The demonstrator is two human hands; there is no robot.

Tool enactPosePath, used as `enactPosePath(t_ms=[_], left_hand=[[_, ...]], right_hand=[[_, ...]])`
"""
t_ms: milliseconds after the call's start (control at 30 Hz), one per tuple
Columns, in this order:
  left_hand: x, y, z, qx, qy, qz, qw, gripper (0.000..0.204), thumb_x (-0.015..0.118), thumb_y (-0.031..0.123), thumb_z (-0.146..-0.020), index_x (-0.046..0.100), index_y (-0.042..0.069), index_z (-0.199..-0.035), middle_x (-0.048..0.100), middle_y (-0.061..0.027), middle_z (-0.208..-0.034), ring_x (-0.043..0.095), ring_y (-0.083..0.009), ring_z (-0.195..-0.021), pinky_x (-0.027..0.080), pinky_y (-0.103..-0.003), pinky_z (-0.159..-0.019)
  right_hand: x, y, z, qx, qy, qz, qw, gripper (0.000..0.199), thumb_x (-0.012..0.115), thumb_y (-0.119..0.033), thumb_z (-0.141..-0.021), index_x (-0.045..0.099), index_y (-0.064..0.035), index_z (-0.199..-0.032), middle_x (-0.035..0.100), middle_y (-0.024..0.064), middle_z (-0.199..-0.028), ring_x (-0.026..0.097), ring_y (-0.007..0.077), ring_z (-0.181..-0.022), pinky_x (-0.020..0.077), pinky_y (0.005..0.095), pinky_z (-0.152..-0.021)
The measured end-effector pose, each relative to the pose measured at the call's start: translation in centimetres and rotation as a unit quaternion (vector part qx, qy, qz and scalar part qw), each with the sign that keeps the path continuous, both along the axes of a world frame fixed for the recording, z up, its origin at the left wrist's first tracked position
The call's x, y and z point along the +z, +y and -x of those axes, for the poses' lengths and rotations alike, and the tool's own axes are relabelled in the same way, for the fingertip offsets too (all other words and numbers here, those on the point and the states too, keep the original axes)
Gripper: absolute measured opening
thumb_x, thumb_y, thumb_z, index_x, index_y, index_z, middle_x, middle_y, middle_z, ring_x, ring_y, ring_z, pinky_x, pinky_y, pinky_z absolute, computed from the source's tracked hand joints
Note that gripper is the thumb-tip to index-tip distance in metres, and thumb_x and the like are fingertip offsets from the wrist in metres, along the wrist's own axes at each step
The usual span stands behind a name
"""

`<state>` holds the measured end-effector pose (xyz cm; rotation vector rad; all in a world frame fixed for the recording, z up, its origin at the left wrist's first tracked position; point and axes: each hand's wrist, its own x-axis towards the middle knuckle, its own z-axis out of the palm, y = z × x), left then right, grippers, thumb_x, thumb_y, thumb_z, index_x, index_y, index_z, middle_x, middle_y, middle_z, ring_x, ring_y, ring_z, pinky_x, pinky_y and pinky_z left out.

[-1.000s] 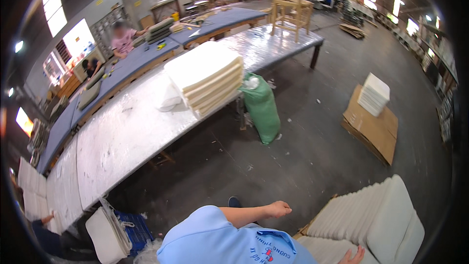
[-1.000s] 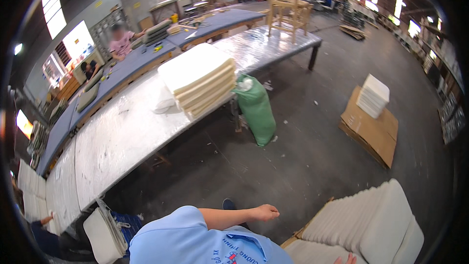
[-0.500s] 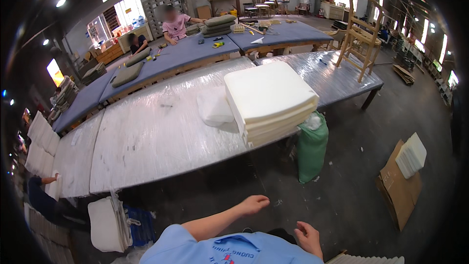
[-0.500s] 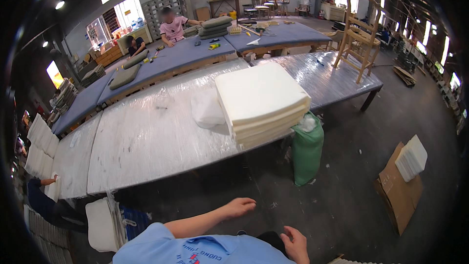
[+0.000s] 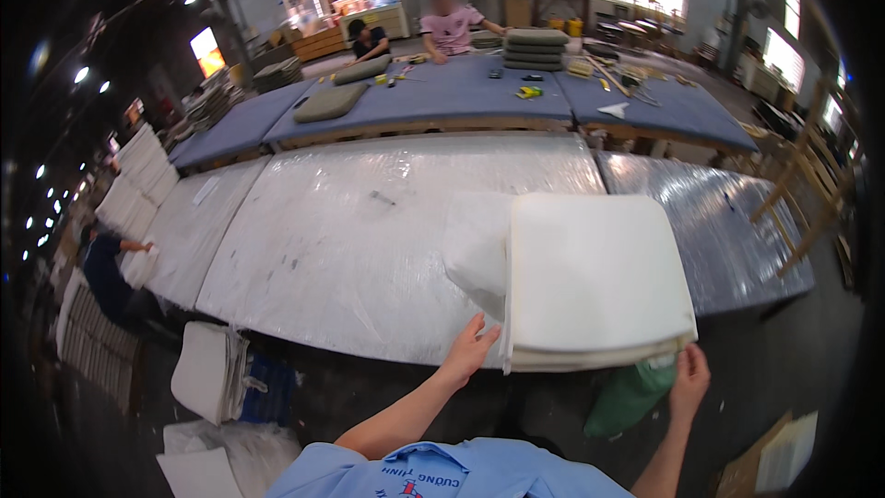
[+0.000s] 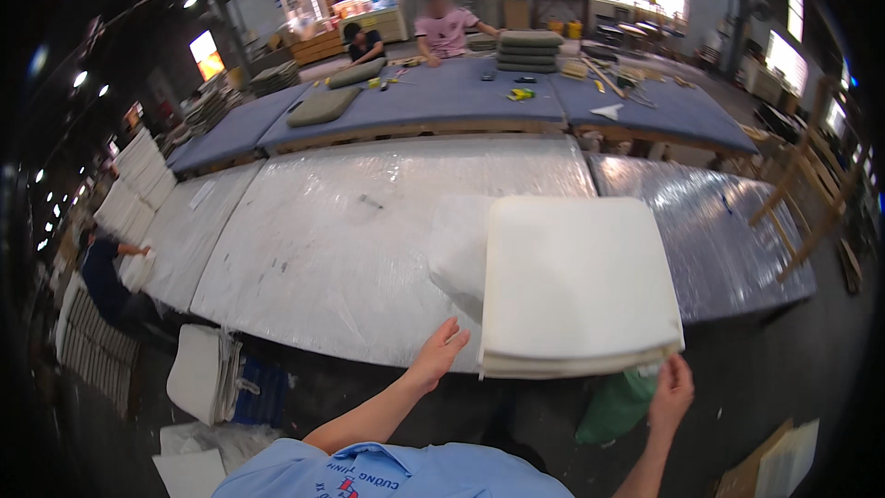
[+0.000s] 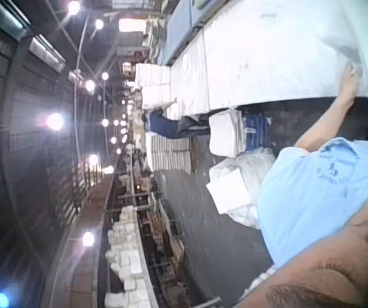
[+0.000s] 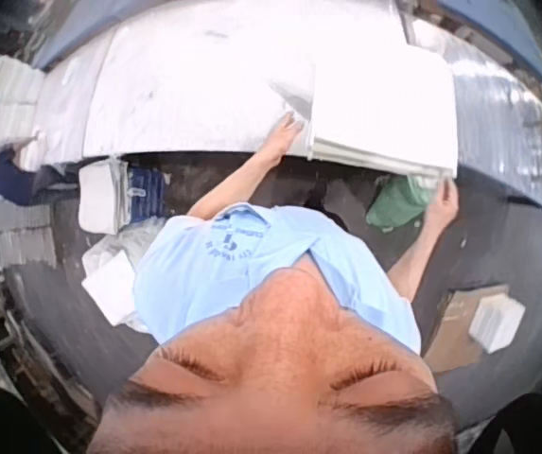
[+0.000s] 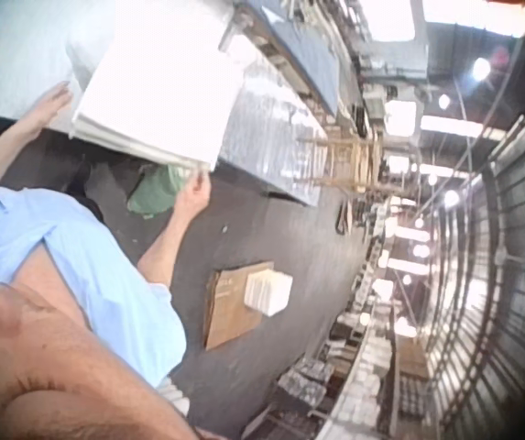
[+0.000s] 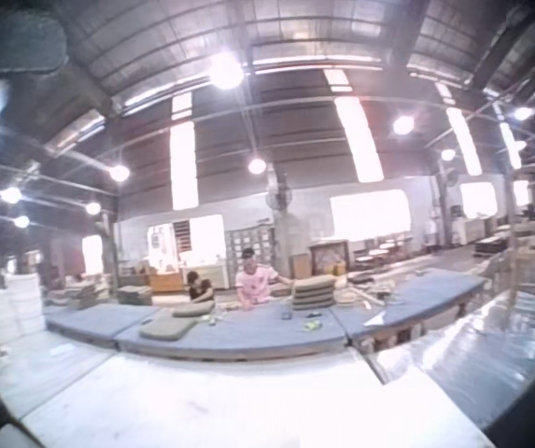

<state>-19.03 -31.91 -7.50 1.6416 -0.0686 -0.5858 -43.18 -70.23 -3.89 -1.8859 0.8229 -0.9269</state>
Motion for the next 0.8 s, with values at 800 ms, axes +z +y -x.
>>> enactPosePath(t_ms=[800], left_hand=[[-2.7, -9.6, -4.3, 0.055, -0.002, 0.157, 0.986, 0.066, 0.067, 0.029, -0.102, 0.037, -0.002, -0.153, 0.056, -0.0201, -0.142, 0.054, -0.0258, -0.130, 0.045, -0.037, -0.109]], right_hand=[[4.2, -13.3, -17.7, 0.023, 0.304, 0.093, 0.948, 0.046, 0.072, -0.033, -0.097, 0.058, 0.0071, -0.080, 0.057, 0.0099, -0.073, 0.049, 0.0154, -0.070, 0.0415, 0.0398, -0.063]])
